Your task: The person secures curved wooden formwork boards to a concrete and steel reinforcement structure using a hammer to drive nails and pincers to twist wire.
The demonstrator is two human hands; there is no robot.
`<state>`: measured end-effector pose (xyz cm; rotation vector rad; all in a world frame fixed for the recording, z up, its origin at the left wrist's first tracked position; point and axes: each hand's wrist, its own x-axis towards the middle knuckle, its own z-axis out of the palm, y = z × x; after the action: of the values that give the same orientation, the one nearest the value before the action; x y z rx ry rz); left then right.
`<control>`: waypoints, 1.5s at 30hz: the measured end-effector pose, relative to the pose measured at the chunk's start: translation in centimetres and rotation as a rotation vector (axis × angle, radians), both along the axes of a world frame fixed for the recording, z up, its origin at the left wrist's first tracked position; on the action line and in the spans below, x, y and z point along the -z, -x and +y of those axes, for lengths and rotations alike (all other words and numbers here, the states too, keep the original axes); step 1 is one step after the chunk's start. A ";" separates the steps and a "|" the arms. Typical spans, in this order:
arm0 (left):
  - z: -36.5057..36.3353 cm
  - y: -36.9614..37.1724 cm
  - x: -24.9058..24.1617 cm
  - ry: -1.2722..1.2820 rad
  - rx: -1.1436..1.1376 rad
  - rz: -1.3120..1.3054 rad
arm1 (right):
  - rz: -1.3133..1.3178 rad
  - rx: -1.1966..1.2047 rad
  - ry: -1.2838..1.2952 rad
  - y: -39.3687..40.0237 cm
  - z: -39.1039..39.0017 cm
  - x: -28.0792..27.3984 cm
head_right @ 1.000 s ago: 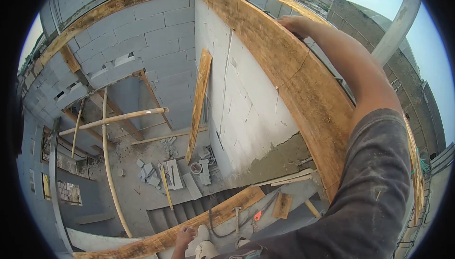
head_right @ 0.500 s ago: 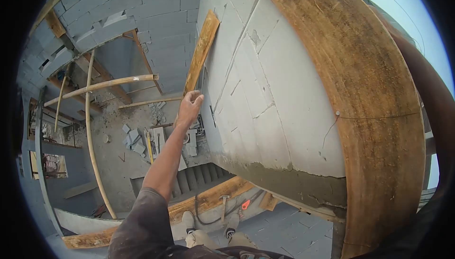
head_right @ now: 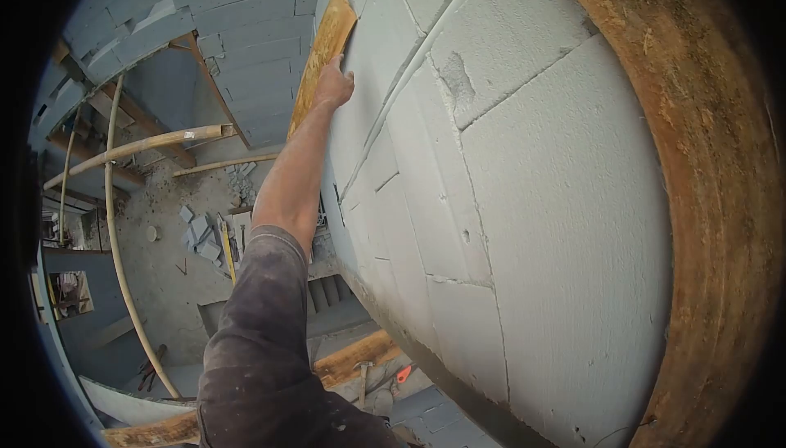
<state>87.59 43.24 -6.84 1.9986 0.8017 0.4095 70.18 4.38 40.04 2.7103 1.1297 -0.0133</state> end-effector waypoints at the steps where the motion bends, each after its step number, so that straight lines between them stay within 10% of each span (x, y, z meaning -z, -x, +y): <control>1: 0.6 -1.4 -0.2 -0.021 0.000 0.053 | 0.005 0.005 0.000 -0.3 -0.1 0.5; 21: 4.9 -8.2 -2.0 -0.604 0.127 0.376 | 0.059 0.034 -0.019 -1.5 -2.5 3.9; 34: 2.5 24.9 -3.2 -0.786 0.141 0.029 | 0.069 0.032 -0.081 2.3 -3.9 6.3; 45: -4.5 64.6 -7.4 -0.327 -0.142 0.823 | 0.067 -0.047 -0.123 9.2 -4.7 4.8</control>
<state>22.99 38.75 0.60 2.4427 1.4548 -0.2598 61.01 -0.32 35.28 2.8089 1.2523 -0.0293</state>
